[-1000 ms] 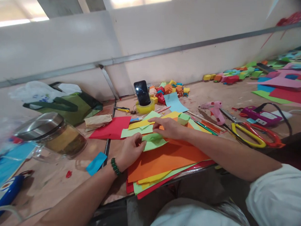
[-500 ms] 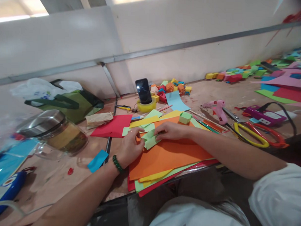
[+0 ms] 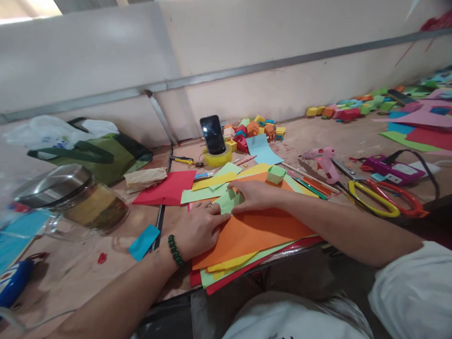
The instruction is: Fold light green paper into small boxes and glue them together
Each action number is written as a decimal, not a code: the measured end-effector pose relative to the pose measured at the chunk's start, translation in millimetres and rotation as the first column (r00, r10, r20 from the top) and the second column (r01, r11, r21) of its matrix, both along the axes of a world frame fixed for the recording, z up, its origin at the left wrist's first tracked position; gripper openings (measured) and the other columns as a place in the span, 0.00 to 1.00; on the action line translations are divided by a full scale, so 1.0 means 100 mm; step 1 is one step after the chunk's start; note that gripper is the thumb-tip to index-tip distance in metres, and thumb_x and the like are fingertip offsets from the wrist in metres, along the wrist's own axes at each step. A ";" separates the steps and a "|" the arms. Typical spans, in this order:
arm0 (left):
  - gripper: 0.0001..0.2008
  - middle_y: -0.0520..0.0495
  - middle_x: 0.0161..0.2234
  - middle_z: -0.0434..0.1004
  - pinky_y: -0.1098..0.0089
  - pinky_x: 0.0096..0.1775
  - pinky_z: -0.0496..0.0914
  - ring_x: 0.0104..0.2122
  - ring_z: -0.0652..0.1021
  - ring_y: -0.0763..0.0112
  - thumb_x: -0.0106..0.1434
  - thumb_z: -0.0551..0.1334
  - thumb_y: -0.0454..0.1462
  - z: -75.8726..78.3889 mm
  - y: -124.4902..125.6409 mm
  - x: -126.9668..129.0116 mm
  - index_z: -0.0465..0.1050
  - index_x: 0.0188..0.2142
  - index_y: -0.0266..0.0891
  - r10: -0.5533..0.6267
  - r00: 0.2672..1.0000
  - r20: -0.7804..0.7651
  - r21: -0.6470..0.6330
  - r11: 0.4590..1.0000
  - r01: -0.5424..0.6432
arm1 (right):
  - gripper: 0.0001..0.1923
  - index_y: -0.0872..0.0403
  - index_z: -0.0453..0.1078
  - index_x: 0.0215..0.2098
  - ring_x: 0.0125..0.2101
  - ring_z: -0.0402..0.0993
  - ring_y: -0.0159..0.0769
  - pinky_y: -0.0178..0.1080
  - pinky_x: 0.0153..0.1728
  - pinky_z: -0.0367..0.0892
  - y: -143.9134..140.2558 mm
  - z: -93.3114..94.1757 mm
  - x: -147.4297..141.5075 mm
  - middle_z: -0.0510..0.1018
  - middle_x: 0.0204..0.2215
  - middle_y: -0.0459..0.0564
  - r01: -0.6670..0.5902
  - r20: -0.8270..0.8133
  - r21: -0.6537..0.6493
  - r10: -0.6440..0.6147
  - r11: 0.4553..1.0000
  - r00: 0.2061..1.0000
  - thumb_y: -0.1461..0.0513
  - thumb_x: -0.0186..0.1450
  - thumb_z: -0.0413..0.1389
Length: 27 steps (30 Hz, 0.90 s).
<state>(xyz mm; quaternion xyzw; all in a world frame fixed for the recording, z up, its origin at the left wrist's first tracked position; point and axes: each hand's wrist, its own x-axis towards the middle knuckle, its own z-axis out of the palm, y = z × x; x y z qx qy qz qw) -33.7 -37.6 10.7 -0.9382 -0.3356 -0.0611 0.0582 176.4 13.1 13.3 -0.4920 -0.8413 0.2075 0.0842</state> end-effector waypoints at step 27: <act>0.17 0.46 0.33 0.78 0.66 0.39 0.69 0.35 0.74 0.63 0.63 0.54 0.43 -0.05 0.15 -0.04 0.77 0.40 0.37 0.398 0.732 0.554 -0.602 0.798 0.022 | 0.13 0.53 0.73 0.37 0.34 0.69 0.35 0.35 0.35 0.64 0.01 -0.13 -0.02 0.73 0.33 0.52 -0.216 -0.335 0.548 0.448 0.808 0.829 0.59 0.69 0.47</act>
